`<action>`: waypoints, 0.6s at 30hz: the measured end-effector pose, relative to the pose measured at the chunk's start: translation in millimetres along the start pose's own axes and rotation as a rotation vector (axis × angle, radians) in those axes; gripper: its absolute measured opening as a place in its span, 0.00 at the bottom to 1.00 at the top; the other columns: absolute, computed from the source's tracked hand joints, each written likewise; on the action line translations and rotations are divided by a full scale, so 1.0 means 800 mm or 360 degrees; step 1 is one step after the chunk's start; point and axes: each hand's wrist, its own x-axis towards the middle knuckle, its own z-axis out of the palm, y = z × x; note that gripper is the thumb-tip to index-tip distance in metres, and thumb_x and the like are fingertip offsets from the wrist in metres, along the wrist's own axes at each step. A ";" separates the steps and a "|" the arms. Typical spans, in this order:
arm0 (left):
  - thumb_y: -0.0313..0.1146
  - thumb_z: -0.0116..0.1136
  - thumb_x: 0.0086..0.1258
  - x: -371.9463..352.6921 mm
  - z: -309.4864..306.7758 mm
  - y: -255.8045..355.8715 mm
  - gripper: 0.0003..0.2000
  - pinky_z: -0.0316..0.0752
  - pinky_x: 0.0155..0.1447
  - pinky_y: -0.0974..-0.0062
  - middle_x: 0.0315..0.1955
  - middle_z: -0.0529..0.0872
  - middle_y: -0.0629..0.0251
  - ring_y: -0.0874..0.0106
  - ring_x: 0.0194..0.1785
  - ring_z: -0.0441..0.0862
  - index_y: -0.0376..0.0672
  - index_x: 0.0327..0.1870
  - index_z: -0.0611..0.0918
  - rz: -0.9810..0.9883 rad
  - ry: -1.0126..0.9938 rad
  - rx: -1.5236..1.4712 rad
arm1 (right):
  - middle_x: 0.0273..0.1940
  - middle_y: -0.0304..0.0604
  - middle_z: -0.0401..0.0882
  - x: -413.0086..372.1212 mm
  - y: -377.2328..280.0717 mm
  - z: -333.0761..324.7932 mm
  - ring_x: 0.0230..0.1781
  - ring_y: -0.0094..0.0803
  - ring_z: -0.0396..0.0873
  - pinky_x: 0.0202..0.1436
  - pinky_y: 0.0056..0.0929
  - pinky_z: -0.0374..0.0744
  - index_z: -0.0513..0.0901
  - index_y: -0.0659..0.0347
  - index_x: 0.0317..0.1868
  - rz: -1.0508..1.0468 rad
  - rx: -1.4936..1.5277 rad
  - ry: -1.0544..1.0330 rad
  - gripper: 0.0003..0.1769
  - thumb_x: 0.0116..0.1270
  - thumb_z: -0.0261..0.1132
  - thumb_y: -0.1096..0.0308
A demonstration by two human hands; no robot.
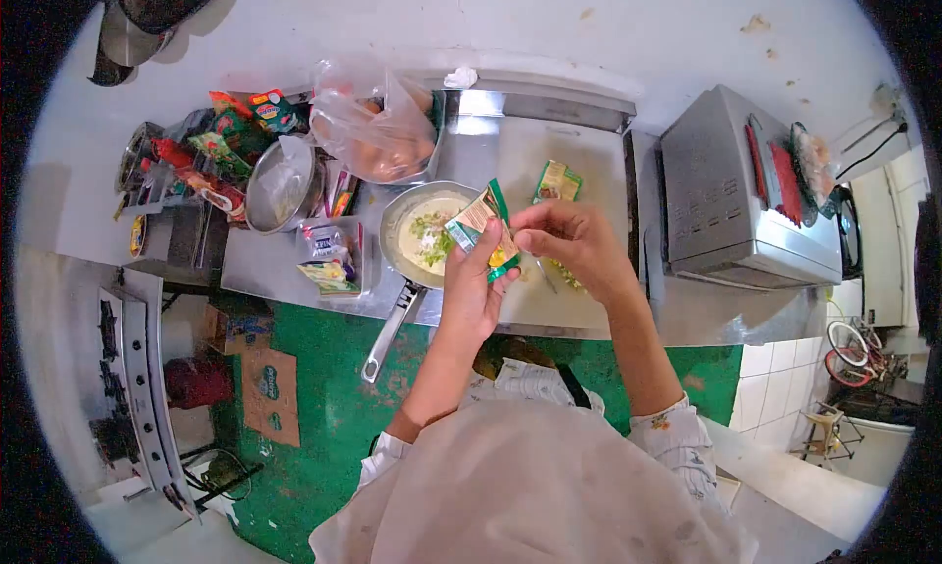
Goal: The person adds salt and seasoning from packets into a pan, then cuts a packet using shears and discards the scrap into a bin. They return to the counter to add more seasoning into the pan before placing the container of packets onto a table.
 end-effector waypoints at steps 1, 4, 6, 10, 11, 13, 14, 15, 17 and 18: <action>0.41 0.60 0.65 -0.002 -0.001 0.000 0.13 0.77 0.27 0.87 0.33 0.82 0.75 0.85 0.31 0.79 0.47 0.46 0.77 0.0011 -0.0035 0.0003 | 0.34 0.34 0.80 0.000 0.001 0.000 0.34 0.18 0.76 0.40 0.18 0.74 0.82 0.66 0.41 -0.0001 -0.0002 -0.0004 0.12 0.60 0.68 0.69; 0.41 0.59 0.65 -0.007 -0.001 -0.001 0.13 0.77 0.27 0.87 0.33 0.82 0.74 0.85 0.32 0.79 0.46 0.46 0.77 0.0045 -0.0007 0.0009 | 0.34 0.34 0.80 -0.001 0.006 0.000 0.35 0.18 0.76 0.42 0.19 0.75 0.81 0.66 0.41 0.0000 0.0002 -0.0026 0.11 0.59 0.68 0.70; 0.41 0.59 0.65 -0.010 -0.001 -0.001 0.13 0.76 0.27 0.87 0.33 0.82 0.74 0.85 0.32 0.79 0.46 0.46 0.77 0.0049 0.0004 0.0028 | 0.34 0.34 0.80 -0.003 0.007 -0.001 0.36 0.18 0.77 0.42 0.19 0.75 0.81 0.66 0.40 0.0015 0.0023 -0.0021 0.10 0.58 0.68 0.72; 0.41 0.59 0.65 -0.017 0.001 0.002 0.14 0.76 0.27 0.88 0.34 0.82 0.74 0.85 0.32 0.79 0.45 0.47 0.77 0.0047 0.0078 0.0108 | 0.34 0.34 0.80 -0.003 0.014 -0.004 0.35 0.19 0.76 0.42 0.19 0.75 0.81 0.65 0.40 0.0031 -0.0002 -0.0044 0.10 0.58 0.68 0.73; 0.41 0.59 0.65 -0.018 0.001 0.002 0.14 0.76 0.27 0.88 0.34 0.82 0.74 0.85 0.32 0.79 0.45 0.47 0.77 0.0047 0.0078 0.0108 | 0.34 0.34 0.80 -0.004 0.015 -0.004 0.35 0.18 0.76 0.41 0.19 0.75 0.81 0.65 0.40 0.0003 0.0044 -0.0052 0.10 0.58 0.68 0.73; 0.41 0.60 0.65 -0.019 0.001 0.002 0.14 0.75 0.27 0.87 0.35 0.82 0.74 0.85 0.32 0.79 0.46 0.48 0.78 0.0082 0.0098 0.0163 | 0.33 0.34 0.80 -0.005 0.016 -0.006 0.35 0.18 0.76 0.40 0.19 0.75 0.82 0.66 0.40 -0.0026 0.0089 -0.0060 0.09 0.58 0.68 0.73; 0.41 0.60 0.65 -0.020 0.001 0.002 0.14 0.75 0.27 0.87 0.35 0.82 0.74 0.85 0.32 0.79 0.46 0.48 0.78 0.0083 0.0097 0.0163 | 0.33 0.34 0.80 -0.006 0.017 -0.007 0.34 0.18 0.76 0.40 0.19 0.75 0.82 0.66 0.40 -0.0011 0.0042 -0.0050 0.09 0.59 0.68 0.72; 0.41 0.60 0.65 -0.019 -0.001 0.002 0.15 0.75 0.28 0.87 0.35 0.82 0.74 0.84 0.33 0.79 0.46 0.48 0.77 0.0104 0.0088 0.0186 | 0.33 0.34 0.80 -0.006 0.017 -0.007 0.34 0.18 0.76 0.39 0.18 0.75 0.82 0.65 0.39 0.0005 -0.0005 -0.0040 0.09 0.59 0.67 0.72; 0.41 0.60 0.65 -0.019 -0.003 0.001 0.15 0.74 0.29 0.87 0.35 0.82 0.74 0.84 0.33 0.79 0.46 0.48 0.77 0.0127 0.0082 0.0209 | 0.32 0.35 0.80 -0.007 0.019 -0.006 0.34 0.18 0.76 0.39 0.18 0.75 0.82 0.65 0.39 -0.0015 -0.0032 -0.0033 0.08 0.59 0.67 0.72; 0.42 0.59 0.65 -0.019 -0.002 0.000 0.14 0.73 0.28 0.87 0.35 0.82 0.75 0.84 0.33 0.79 0.48 0.48 0.77 0.0137 0.0088 0.0244 | 0.32 0.35 0.80 -0.008 0.019 -0.006 0.33 0.17 0.76 0.38 0.18 0.74 0.82 0.65 0.39 -0.0034 -0.0062 -0.0028 0.08 0.59 0.67 0.72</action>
